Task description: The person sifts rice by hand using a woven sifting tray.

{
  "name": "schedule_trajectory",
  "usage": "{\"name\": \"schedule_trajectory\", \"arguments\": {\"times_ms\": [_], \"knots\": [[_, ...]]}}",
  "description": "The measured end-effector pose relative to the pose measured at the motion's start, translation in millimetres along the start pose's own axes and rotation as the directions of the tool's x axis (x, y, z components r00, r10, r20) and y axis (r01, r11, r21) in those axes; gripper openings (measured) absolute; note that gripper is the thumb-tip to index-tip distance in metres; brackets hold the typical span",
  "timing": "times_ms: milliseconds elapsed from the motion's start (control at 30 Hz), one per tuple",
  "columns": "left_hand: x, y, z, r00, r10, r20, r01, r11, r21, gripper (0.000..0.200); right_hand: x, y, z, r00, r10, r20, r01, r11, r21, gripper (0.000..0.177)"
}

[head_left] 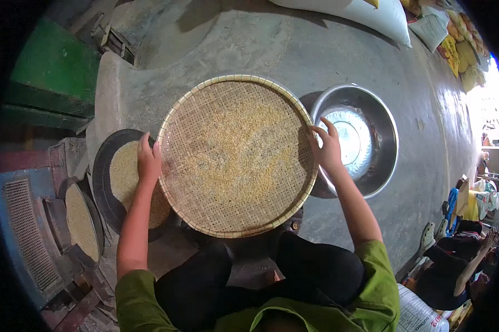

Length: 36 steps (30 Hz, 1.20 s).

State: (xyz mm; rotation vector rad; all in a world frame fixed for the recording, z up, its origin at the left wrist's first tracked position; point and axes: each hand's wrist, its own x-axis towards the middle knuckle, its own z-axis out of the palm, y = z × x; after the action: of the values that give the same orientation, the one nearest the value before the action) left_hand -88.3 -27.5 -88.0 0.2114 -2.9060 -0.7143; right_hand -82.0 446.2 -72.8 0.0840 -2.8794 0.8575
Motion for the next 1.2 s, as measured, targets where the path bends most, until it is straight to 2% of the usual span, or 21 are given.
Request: {"name": "schedule_trajectory", "arguments": {"times_ms": [33, 67, 133, 167, 433, 533, 633, 733, 800, 900, 1033, 1100, 1200], "knots": [[-1.6, -6.5, 4.2, 0.979, -0.176, 0.099, 0.187, 0.976, -0.109, 0.041, 7.6, 1.2, -2.1, 0.991, -0.131, 0.032, 0.133, 0.986, -0.099, 0.026], [-3.1, -12.0, 10.4, 0.980, -0.173, 0.102, 0.184, 0.977, -0.110, 0.041, 13.4, 0.0, -0.7, 0.989, -0.128, 0.071, 0.136, 0.982, -0.133, 0.018], [-4.2, -16.3, 19.5, 0.996, -0.086, 0.025, 0.087, 0.994, -0.073, 0.042, 23.2, -3.5, 4.0, 0.981, -0.159, 0.111, 0.174, 0.974, -0.144, 0.018], [-4.1, -16.5, 21.0, 0.996, -0.083, 0.026, 0.084, 0.993, -0.077, 0.042, 27.6, -5.0, 6.3, 0.970, -0.192, 0.152, 0.215, 0.965, -0.150, 0.018], [-7.9, -14.1, 23.7, 0.995, -0.090, 0.041, 0.093, 0.993, -0.077, 0.042, 40.3, -7.6, 19.2, 0.962, -0.160, 0.222, 0.188, 0.976, -0.112, 0.015], [-8.0, -11.1, 21.7, 0.993, -0.102, 0.057, 0.107, 0.991, -0.085, 0.041, 39.6, -11.2, 18.1, 0.958, -0.178, 0.226, 0.211, 0.969, -0.130, 0.016], [-7.8, -7.3, 19.5, 0.991, -0.112, 0.067, 0.116, 0.992, -0.058, 0.039, 37.7, -21.7, 14.2, 0.955, -0.133, 0.264, 0.195, 0.954, -0.228, 0.014], [-7.3, -14.2, 23.4, 0.996, -0.072, 0.051, 0.075, 0.995, -0.059, 0.036, 37.0, -24.3, 14.5, 0.931, -0.174, 0.322, 0.270, 0.920, -0.283, 0.013], [-7.9, -13.3, 23.0, 0.996, -0.074, 0.056, 0.077, 0.996, -0.051, 0.035, 35.8, -20.0, 20.2, 0.910, -0.265, 0.319, 0.365, 0.877, -0.313, 0.015], [-7.6, -11.3, 22.5, 0.996, -0.069, 0.058, 0.072, 0.996, -0.047, 0.033, 35.4, -17.2, 21.5, 0.896, -0.269, 0.352, 0.386, 0.865, -0.320, 0.016], [-8.5, -9.8, 21.4, 0.997, -0.057, 0.048, 0.061, 0.996, -0.069, 0.033, 33.4, -15.6, 15.7, 0.929, -0.233, 0.287, 0.309, 0.917, -0.254, 0.016], [-7.8, -8.0, 20.0, 0.995, -0.078, 0.065, 0.082, 0.995, -0.063, 0.033, 32.8, -16.4, 11.7, 0.950, -0.203, 0.239, 0.260, 0.935, -0.240, 0.008], [-8.4, -11.4, 21.8, 0.994, -0.081, 0.072, 0.085, 0.995, -0.057, 0.033, 29.2, -12.5, -5.4, 0.967, -0.155, 0.202, 0.208, 0.938, -0.278, 0.012]]}}
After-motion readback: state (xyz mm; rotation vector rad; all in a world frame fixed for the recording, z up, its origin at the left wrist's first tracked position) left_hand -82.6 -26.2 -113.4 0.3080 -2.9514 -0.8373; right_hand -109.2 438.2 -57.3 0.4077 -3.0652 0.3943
